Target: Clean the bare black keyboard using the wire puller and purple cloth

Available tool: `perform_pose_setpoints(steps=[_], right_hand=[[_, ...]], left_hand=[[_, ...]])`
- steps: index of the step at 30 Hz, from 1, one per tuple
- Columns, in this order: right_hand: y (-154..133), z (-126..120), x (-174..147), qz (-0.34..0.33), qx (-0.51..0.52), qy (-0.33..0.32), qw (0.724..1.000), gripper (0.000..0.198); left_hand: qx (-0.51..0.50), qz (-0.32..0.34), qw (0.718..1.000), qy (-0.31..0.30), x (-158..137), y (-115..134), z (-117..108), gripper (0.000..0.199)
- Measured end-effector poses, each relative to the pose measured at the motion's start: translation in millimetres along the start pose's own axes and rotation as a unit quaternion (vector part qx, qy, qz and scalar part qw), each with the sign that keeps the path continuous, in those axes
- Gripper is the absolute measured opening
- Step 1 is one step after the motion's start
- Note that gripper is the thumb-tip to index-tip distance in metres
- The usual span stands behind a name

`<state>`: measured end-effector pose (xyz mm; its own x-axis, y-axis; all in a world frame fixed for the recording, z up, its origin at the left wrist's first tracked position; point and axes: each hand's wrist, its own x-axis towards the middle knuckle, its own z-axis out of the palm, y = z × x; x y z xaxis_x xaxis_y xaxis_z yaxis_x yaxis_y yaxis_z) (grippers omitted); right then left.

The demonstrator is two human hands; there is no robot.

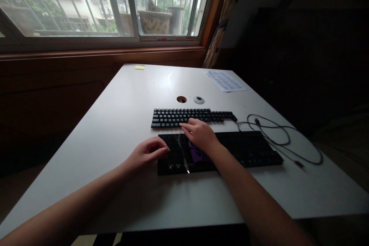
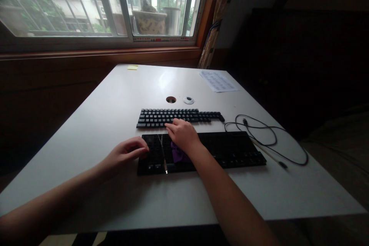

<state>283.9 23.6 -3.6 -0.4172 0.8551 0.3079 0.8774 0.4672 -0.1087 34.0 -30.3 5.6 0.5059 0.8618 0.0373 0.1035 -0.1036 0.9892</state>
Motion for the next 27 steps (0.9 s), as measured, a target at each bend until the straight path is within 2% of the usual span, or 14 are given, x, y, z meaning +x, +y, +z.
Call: perform_pose_setpoints(steps=[11,22,25,27], right_hand=[[-0.2,-0.3,-0.3,0.001,0.003,-0.006,1.000,0.030],[2.7,-5.9,-3.0,0.000,0.020,0.064,0.998,0.026],[2.7,-12.9,-5.6,-0.026,0.058,0.083,0.994,0.026],[-1.9,-19.7,-8.8,-0.071,0.097,0.075,0.990,0.025]], left_hand=[[0.004,0.001,1.000,0.001,-0.1,0.7,-0.3,0.022],[-0.009,0.000,1.000,-0.002,-0.8,0.2,-1.0,0.022],[-0.013,0.000,1.000,-0.002,-1.1,1.2,-0.9,0.021],[-0.010,0.002,1.000,0.002,-1.1,1.7,-1.2,0.021]])
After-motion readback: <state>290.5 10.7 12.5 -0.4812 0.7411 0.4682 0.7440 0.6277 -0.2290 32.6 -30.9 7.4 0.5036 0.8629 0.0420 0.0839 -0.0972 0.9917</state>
